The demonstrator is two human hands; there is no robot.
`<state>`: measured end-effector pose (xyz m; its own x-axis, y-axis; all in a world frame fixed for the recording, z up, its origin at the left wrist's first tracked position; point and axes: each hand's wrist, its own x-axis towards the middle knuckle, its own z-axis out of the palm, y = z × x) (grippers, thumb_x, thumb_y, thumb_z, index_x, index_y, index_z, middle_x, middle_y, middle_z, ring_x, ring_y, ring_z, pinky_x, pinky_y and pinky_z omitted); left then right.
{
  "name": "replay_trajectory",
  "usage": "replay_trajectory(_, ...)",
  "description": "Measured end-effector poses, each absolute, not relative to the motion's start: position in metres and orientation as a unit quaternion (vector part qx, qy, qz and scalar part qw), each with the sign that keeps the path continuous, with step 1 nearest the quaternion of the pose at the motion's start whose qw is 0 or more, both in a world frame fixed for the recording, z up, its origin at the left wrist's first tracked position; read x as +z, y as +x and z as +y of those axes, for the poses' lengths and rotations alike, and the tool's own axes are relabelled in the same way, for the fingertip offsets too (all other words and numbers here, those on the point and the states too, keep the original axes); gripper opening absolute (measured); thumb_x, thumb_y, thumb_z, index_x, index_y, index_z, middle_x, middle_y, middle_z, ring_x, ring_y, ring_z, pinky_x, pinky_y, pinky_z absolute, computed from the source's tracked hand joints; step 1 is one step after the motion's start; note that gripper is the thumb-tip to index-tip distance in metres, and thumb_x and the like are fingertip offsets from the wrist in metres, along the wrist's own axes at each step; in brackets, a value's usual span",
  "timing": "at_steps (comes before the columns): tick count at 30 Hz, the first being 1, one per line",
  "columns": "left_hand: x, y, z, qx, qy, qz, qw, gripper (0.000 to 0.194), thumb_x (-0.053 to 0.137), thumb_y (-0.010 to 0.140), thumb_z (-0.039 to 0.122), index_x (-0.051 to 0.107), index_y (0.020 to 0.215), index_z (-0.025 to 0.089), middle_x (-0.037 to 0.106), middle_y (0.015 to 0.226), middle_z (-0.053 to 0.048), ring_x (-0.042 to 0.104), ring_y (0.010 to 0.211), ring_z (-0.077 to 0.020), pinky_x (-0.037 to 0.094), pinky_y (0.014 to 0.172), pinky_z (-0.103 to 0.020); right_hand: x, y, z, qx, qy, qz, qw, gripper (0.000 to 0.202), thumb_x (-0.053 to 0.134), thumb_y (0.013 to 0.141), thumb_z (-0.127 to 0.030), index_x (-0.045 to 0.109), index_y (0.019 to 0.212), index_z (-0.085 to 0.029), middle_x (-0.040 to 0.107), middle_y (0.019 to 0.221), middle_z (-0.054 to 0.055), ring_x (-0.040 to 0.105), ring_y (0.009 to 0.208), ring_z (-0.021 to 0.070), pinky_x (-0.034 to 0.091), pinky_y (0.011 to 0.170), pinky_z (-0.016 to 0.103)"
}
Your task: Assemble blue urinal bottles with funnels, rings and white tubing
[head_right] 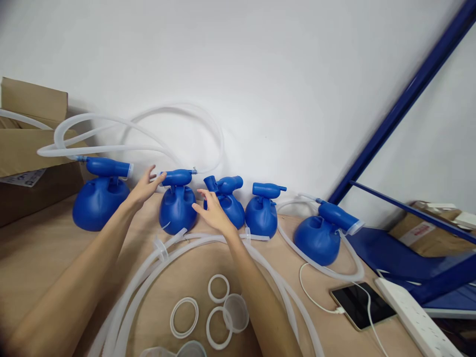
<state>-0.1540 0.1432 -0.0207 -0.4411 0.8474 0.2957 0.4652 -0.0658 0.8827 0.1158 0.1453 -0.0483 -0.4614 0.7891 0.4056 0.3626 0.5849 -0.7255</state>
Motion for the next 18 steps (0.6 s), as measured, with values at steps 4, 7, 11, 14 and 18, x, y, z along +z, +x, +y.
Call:
replay_trajectory(4, -0.030, -0.144, 0.151, 0.571, 0.492, 0.609, 0.248, 0.049, 0.053, 0.095, 0.049, 0.052, 0.139, 0.025, 0.064, 0.134, -0.013, 0.072, 0.103, -0.0192, 0.062, 0.083, -0.030, -0.048, 0.116, 0.147, 0.313, -0.358, -0.794, 0.378, 0.052, 0.066, 0.095, -0.043, 0.054, 0.144, -0.029, 0.056, 0.145, 0.009, 0.056, 0.132, 0.0239, 0.045, 0.114, 0.043)
replay_trajectory(7, -0.026, -0.145, 0.150, 0.576, 0.490, 0.601, 0.257, 0.039, 0.057, 0.090, 0.039, 0.057, 0.127, 0.025, 0.066, 0.124, -0.009, 0.071, 0.089, -0.0151, 0.064, 0.076, -0.028, -0.049, 0.109, 0.152, 0.366, -0.367, -0.764, 0.384, 0.057, 0.067, 0.093, -0.043, 0.052, 0.146, -0.026, 0.060, 0.142, 0.012, 0.057, 0.134, 0.0248, 0.047, 0.114, 0.045)
replay_trajectory(11, -0.016, -0.150, 0.148, 0.550, 0.494, 0.624, 0.252, 0.037, 0.054, 0.089, 0.037, 0.061, 0.121, 0.020, 0.070, 0.113, -0.009, 0.070, 0.079, -0.0174, 0.063, 0.068, -0.030, -0.047, 0.079, 0.166, 0.429, -0.400, -0.691, 0.423, 0.095, 0.076, 0.086, -0.047, 0.027, 0.162, -0.021, 0.058, 0.147, 0.019, 0.058, 0.137, 0.0279, 0.046, 0.117, 0.048)
replay_trajectory(14, -0.013, -0.150, 0.150, 0.524, 0.490, 0.658, 0.229, 0.038, 0.048, 0.091, 0.037, 0.064, 0.119, 0.016, 0.072, 0.116, -0.013, 0.072, 0.085, -0.0229, 0.062, 0.068, -0.032, -0.041, 0.043, 0.179, 0.466, -0.428, -0.617, 0.469, 0.139, 0.088, 0.073, -0.053, -0.009, 0.167, -0.021, 0.052, 0.154, 0.022, 0.056, 0.140, 0.0310, 0.046, 0.117, 0.052)
replay_trajectory(18, -0.014, -0.146, 0.151, 0.477, 0.502, 0.700, 0.176, 0.042, 0.039, 0.098, 0.042, 0.070, 0.110, 0.017, 0.076, 0.110, -0.012, 0.075, 0.088, -0.0273, 0.059, 0.076, -0.036, -0.034, -0.002, 0.192, 0.467, -0.441, -0.549, 0.534, 0.132, 0.087, 0.070, -0.062, 0.008, 0.167, -0.020, 0.057, 0.152, 0.018, 0.055, 0.143, 0.0302, 0.042, 0.121, 0.047)
